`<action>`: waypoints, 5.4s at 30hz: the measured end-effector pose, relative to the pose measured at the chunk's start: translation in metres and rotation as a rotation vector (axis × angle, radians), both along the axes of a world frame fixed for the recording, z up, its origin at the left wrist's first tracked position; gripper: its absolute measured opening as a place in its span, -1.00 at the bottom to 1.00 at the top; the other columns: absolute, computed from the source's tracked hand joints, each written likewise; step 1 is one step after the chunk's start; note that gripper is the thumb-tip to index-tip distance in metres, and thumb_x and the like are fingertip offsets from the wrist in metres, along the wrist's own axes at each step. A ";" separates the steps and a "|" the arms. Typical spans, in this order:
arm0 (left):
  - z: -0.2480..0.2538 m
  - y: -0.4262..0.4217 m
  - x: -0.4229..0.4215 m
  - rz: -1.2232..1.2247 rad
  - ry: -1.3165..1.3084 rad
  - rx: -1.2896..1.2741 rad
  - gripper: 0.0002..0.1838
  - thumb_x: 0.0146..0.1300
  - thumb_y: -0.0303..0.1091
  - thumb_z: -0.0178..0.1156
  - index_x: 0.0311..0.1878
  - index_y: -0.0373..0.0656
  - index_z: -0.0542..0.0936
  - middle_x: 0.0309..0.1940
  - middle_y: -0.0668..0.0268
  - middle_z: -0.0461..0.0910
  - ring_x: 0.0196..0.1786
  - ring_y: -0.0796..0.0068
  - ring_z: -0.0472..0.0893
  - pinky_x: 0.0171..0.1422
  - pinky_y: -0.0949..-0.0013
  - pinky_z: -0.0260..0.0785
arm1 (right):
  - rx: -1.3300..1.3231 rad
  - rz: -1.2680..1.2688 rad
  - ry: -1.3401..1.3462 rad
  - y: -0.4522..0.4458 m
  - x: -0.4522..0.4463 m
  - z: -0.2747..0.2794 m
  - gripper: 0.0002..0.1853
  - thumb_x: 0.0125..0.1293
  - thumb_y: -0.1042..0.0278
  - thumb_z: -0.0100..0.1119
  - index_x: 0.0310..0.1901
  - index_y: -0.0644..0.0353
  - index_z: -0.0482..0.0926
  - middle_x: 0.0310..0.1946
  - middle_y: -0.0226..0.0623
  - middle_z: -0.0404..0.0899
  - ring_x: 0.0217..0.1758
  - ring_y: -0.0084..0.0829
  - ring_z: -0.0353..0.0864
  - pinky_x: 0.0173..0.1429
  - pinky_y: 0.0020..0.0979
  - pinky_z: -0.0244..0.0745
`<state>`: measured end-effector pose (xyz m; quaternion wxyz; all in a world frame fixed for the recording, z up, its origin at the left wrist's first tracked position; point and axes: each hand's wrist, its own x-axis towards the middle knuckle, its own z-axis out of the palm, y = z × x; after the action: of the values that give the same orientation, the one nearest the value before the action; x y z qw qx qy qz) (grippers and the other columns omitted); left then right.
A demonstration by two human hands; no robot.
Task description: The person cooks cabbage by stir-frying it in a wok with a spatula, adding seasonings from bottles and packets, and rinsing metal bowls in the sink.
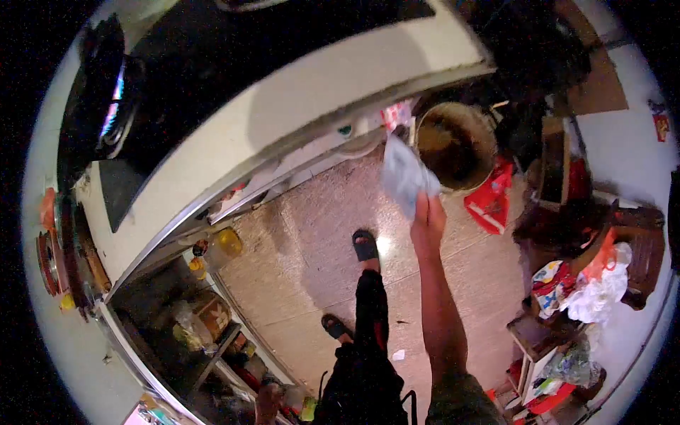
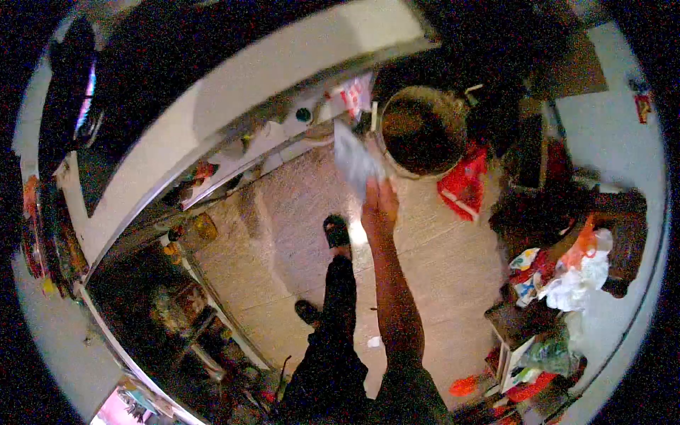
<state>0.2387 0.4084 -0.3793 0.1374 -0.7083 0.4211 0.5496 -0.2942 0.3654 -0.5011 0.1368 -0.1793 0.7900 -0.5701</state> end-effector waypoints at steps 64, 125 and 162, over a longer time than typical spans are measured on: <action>-0.047 -0.138 0.163 1.258 0.398 -0.044 -0.73 0.26 -0.23 0.13 -0.04 -0.12 0.45 -0.43 0.28 0.56 -0.56 0.49 0.53 -0.60 0.39 0.33 | 0.302 0.705 0.754 -0.500 0.120 0.542 -0.51 0.32 -0.07 0.10 -0.23 0.32 0.62 -0.64 -0.23 0.50 -0.69 -0.42 0.49 -0.65 -0.37 0.41; 0.103 -0.320 0.082 0.839 0.528 -0.552 -0.72 0.27 -0.28 0.15 0.00 -0.18 0.51 -0.37 0.35 0.55 -0.44 0.62 0.50 -0.48 0.53 0.32 | 0.485 0.787 0.515 -0.390 0.134 0.532 -0.61 0.32 0.13 0.17 -0.17 0.40 0.61 -0.35 -0.29 0.66 -0.32 -0.56 0.52 -0.15 -0.44 0.44; 0.125 -0.550 0.079 0.549 0.056 -1.268 -0.45 0.16 -0.22 0.27 0.14 -0.33 0.38 -0.03 0.11 0.53 -0.01 0.20 0.53 0.15 0.26 0.32 | 0.524 0.960 0.886 -0.399 0.088 0.442 -0.52 0.25 0.18 0.21 0.17 0.13 0.43 -0.21 0.01 0.63 -0.15 -0.01 0.63 -0.05 -0.17 0.49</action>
<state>0.3176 -0.1413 -0.2544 -0.4584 -0.7182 0.4701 0.2303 -0.2059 -0.0334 -0.0588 0.0771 -0.6846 0.7163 -0.1110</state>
